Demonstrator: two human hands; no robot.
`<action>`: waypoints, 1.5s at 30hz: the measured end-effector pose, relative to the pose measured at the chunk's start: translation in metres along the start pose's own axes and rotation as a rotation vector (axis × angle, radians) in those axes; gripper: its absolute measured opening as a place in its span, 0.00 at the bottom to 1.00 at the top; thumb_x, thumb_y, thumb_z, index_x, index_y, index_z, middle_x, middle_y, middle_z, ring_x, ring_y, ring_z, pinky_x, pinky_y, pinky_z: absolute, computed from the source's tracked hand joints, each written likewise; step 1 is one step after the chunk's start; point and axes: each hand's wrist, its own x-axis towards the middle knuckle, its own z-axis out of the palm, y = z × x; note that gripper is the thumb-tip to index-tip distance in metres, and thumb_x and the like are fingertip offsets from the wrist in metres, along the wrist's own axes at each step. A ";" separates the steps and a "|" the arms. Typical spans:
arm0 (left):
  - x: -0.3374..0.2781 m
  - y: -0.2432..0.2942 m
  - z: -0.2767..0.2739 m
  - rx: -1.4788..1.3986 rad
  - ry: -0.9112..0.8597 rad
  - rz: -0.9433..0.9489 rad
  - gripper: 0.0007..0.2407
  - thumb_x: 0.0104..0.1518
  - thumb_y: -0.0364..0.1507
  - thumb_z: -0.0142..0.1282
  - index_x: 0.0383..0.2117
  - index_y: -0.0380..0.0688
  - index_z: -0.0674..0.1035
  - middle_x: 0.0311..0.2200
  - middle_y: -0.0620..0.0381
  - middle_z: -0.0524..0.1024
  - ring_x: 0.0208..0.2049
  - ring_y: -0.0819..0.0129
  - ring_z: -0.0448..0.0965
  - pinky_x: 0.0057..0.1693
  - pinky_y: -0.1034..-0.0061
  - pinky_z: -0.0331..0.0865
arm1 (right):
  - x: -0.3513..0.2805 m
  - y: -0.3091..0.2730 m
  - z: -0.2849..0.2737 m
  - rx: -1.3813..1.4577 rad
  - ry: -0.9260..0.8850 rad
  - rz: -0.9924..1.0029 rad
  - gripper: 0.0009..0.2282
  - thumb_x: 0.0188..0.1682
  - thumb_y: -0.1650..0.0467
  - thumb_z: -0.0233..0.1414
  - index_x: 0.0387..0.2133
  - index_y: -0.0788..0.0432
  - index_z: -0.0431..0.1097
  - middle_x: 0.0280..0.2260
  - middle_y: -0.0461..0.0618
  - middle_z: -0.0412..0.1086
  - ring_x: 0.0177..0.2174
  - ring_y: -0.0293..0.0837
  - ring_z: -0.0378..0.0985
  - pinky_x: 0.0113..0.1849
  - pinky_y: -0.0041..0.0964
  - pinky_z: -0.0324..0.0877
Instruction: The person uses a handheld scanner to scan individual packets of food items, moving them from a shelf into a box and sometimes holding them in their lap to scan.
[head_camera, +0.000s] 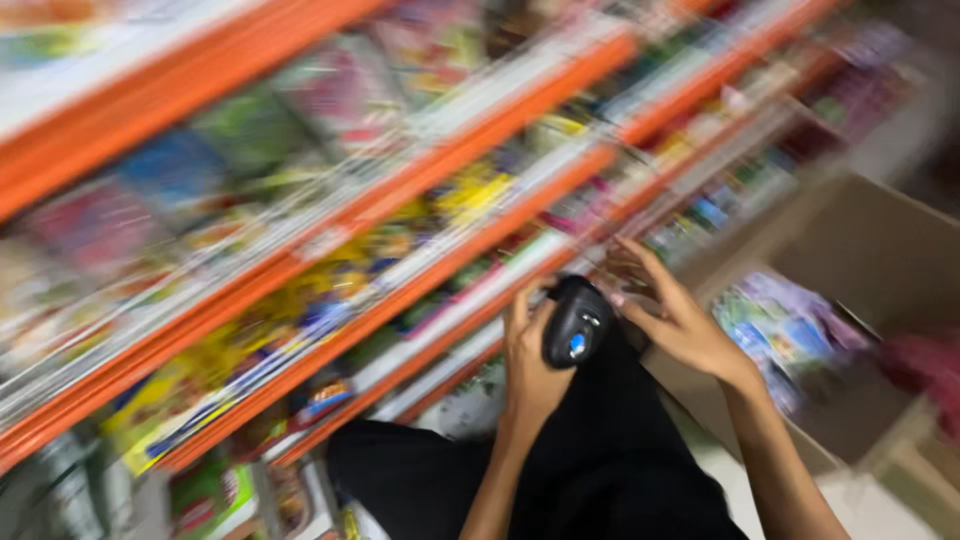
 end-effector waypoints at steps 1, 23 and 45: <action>-0.001 0.001 0.020 -0.036 -0.065 -0.009 0.14 0.48 0.22 0.63 0.42 0.37 0.81 0.52 0.45 0.74 0.53 0.47 0.75 0.58 0.60 0.68 | -0.026 0.011 -0.020 -0.008 0.056 0.049 0.30 0.52 0.71 0.51 0.68 0.58 0.47 0.62 0.54 0.59 0.61 0.47 0.61 0.59 0.43 0.59; -0.052 -0.038 0.201 -0.270 -0.696 0.055 0.14 0.51 0.20 0.60 0.45 0.35 0.79 0.46 0.47 0.79 0.53 0.51 0.77 0.68 0.57 0.61 | -0.066 0.280 -0.209 -0.744 -0.352 1.046 0.24 0.56 0.54 0.50 0.47 0.65 0.75 0.43 0.63 0.77 0.43 0.59 0.79 0.47 0.54 0.71; -0.068 -0.022 0.173 -0.548 -0.348 -0.767 0.14 0.52 0.21 0.68 0.44 0.32 0.78 0.42 0.49 0.81 0.43 0.68 0.81 0.49 0.69 0.76 | -0.102 0.118 -0.180 -0.772 0.266 0.269 0.09 0.41 0.78 0.61 0.35 0.67 0.74 0.40 0.59 0.76 0.42 0.59 0.79 0.43 0.48 0.73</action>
